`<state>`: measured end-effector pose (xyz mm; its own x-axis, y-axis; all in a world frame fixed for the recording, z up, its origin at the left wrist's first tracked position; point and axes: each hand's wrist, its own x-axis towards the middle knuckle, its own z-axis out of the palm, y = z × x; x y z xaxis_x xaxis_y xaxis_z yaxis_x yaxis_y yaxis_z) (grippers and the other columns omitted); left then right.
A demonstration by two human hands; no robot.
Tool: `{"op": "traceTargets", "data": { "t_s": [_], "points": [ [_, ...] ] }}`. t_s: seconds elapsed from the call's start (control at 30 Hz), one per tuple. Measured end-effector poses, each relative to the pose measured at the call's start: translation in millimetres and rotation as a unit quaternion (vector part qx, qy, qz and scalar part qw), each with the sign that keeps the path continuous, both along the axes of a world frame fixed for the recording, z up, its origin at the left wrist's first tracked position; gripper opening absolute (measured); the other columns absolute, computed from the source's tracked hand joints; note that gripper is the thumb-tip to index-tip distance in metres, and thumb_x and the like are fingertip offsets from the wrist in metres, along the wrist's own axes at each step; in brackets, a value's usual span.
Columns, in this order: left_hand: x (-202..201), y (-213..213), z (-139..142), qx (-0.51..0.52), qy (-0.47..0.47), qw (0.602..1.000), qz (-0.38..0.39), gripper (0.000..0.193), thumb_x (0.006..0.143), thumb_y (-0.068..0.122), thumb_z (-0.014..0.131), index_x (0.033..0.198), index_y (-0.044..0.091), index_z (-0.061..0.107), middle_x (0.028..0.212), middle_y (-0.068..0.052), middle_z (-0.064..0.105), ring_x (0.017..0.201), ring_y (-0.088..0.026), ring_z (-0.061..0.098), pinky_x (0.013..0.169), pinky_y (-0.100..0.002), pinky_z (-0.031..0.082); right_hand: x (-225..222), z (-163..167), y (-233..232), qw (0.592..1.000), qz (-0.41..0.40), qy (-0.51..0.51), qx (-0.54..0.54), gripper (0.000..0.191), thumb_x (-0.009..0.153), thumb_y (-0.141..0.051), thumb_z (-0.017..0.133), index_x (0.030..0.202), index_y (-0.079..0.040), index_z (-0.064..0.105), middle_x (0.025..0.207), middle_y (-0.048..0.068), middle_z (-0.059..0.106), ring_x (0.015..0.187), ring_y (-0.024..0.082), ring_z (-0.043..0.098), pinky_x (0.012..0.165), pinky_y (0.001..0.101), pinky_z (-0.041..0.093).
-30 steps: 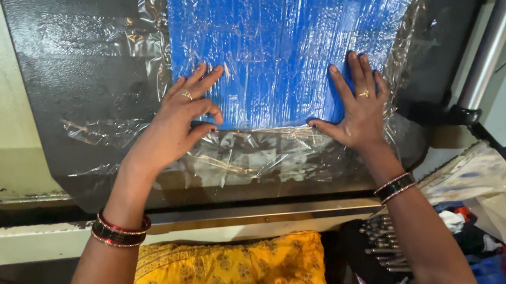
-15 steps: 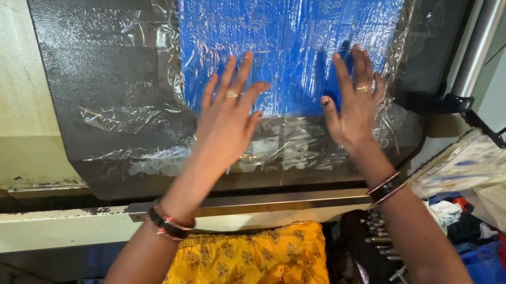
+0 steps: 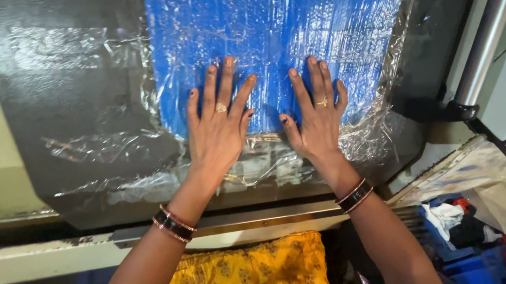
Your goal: The person removes a metal rod from a machine, assembles small metal components by hand, and places them into a blue crate. They also smooth a blue plastic sheet on a surface and repeat the removal and assembly steps.
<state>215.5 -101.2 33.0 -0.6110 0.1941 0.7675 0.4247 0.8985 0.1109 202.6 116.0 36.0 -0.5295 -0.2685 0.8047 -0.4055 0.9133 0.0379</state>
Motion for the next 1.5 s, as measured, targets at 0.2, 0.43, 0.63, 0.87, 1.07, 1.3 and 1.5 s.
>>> {"op": "traceTargets", "data": {
  "t_s": [0.2,0.43,0.63,0.87,1.07,1.3,1.5],
  "points": [
    [-5.8,1.7,-2.9,0.0,0.014,1.0,0.013,0.063,0.104,0.043,0.059,0.162,0.033,0.037,0.173,-0.004,0.019,0.158,-0.03,0.018,0.122,-0.056,0.02,-4.8,-5.3,2.6,1.0,-0.002,0.003,-0.002,0.072,0.106,-0.059,0.035,0.161,-0.013,0.042,0.171,0.018,0.026,0.161,0.035,0.019,0.127,0.0563,0.007],
    [15.7,-6.7,17.6,0.125,-0.026,0.986,-0.104,0.06,0.107,0.047,0.039,0.161,0.023,0.039,0.175,-0.01,0.02,0.162,-0.034,0.018,0.129,-0.056,0.015,-0.9,1.3,-2.3,1.0,-0.01,-0.005,0.005,0.069,0.106,-0.055,0.04,0.162,-0.014,0.042,0.171,0.019,0.025,0.16,0.035,0.019,0.126,0.0562,0.006],
    [26.4,-36.3,33.0,0.246,0.026,0.952,-0.182,0.07,0.111,0.064,0.014,0.16,0.021,0.039,0.177,-0.01,0.022,0.167,-0.035,0.017,0.136,-0.057,0.01,-0.3,2.0,-4.4,1.0,-0.007,-0.001,0.002,0.068,0.104,-0.051,0.044,0.162,-0.015,0.042,0.172,0.018,0.024,0.161,0.034,0.017,0.126,0.0558,0.006],
    [7.3,-28.1,22.5,0.067,0.011,0.998,-0.016,0.066,0.1,0.054,0.055,0.16,0.031,0.038,0.173,-0.009,0.014,0.159,-0.034,0.013,0.126,-0.058,0.011,-1.1,1.8,-5.7,1.0,-0.011,-0.003,0.003,0.068,0.104,-0.051,0.044,0.162,-0.014,0.043,0.172,0.018,0.024,0.16,0.034,0.017,0.126,0.0557,0.005],
    [-9.3,-29.1,6.8,0.028,0.014,0.999,0.022,0.065,0.103,0.051,0.055,0.163,0.034,0.035,0.174,-0.007,0.014,0.16,-0.033,0.014,0.126,-0.057,0.014,-2.5,-0.3,-4.8,1.0,-0.01,-0.009,-0.002,0.068,0.106,-0.051,0.043,0.162,-0.013,0.043,0.172,0.018,0.024,0.161,0.035,0.017,0.127,0.0544,0.006],
    [-14.4,-28.3,4.2,0.022,-0.003,0.999,0.026,0.065,0.102,0.05,0.056,0.162,0.035,0.034,0.172,-0.007,0.013,0.158,-0.035,0.014,0.125,-0.059,0.014,-4.8,-1.2,-5.4,1.0,-0.022,-0.006,0.001,0.068,0.106,-0.053,0.042,0.161,-0.013,0.044,0.171,0.018,0.025,0.161,0.034,0.018,0.127,0.0536,0.006],
    [-5.5,-27.8,11.2,0.04,0.003,0.999,0.012,0.064,0.105,0.047,0.055,0.163,0.033,0.033,0.173,-0.007,0.013,0.159,-0.035,0.013,0.127,-0.059,0.012,5.1,7.8,-11.6,1.0,-0.008,-0.016,-0.004,0.068,0.107,-0.054,0.039,0.161,-0.014,0.044,0.171,0.019,0.026,0.16,0.036,0.018,0.126,0.054,0.006]
  ]
}}
